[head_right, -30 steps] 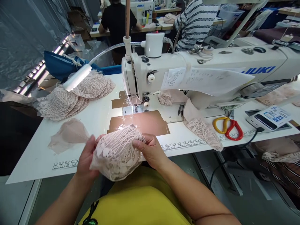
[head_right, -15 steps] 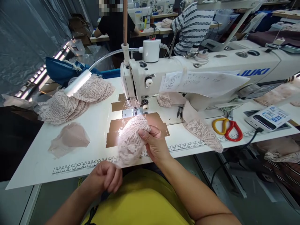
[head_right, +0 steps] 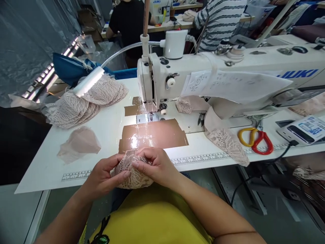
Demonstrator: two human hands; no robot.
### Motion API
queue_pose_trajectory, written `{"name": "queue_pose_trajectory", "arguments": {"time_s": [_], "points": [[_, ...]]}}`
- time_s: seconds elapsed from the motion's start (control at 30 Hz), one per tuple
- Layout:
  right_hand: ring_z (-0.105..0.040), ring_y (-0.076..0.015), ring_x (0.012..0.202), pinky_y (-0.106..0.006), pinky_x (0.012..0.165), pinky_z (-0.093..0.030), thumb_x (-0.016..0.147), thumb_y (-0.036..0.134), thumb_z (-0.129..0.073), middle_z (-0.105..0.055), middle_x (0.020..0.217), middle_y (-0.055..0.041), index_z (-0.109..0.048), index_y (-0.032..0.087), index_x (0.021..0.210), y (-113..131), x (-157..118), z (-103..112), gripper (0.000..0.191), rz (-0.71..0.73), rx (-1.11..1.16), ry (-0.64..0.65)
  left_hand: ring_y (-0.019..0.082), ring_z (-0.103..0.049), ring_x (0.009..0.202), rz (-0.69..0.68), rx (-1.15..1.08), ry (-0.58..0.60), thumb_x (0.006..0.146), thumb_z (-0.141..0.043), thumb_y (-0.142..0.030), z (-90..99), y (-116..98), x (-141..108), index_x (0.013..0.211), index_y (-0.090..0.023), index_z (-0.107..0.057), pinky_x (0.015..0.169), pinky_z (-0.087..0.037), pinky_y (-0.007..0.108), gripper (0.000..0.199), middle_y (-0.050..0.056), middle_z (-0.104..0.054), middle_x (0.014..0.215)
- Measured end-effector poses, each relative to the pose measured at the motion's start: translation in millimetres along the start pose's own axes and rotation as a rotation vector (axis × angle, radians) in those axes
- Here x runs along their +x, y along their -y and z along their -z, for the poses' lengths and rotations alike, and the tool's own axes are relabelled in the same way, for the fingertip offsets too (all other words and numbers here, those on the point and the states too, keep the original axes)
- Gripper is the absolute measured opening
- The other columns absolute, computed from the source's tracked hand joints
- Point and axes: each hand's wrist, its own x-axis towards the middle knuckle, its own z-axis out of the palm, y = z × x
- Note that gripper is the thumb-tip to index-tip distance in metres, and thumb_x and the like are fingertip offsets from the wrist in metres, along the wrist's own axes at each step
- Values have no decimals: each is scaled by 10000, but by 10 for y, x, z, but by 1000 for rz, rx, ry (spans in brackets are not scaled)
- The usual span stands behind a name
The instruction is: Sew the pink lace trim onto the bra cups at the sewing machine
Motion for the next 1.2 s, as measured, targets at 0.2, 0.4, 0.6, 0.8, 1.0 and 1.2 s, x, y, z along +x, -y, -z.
{"name": "queue_pose_trajectory", "arguments": {"time_s": [0.2,0.4,0.6,0.8,1.0,1.2], "points": [[-502,-121,597,-244,544,-376,802,311,-609,-591,675,-12,-513,170,638,8,8,-48,237,-111,-83,-72,138,-594,805,-51,98,-45,885,-596,-259,49,-53,0,1099,-206,-614,721,-447,226,221,5,-664,934],[-422,-89,527,-223,491,-301,775,276,-601,-480,571,34,-472,175,605,-17,20,-75,237,-101,-155,-86,129,-571,748,-39,163,-79,875,-610,-266,43,-38,70,1013,-189,-633,686,-436,227,160,-1,-644,852],[-443,-82,548,-211,511,-331,800,258,-615,-513,599,33,-559,160,656,-11,22,18,184,-85,-199,-12,125,-525,681,10,17,-51,922,-531,-313,11,6,152,870,-152,-625,635,-419,236,194,11,-598,756],[-550,-115,697,-231,639,-434,814,321,-662,-633,809,-14,-650,161,906,26,81,139,185,-83,-136,19,122,-491,676,24,-35,-68,928,-518,-331,-42,21,188,862,-146,-617,625,-390,242,220,11,-560,743],[-456,-82,558,-210,522,-355,831,304,-619,-531,630,31,-589,156,721,99,107,144,187,-107,-73,57,119,-478,716,31,-269,75,896,-570,-349,-33,39,259,789,-172,-488,648,-397,245,222,9,-533,816],[-440,-72,543,-204,508,-350,786,261,-649,-527,624,33,-601,149,695,178,101,191,153,-129,1,53,101,-453,691,77,-341,167,813,-692,-303,30,40,317,926,-172,-570,624,-384,224,212,-5,-516,805]]}}
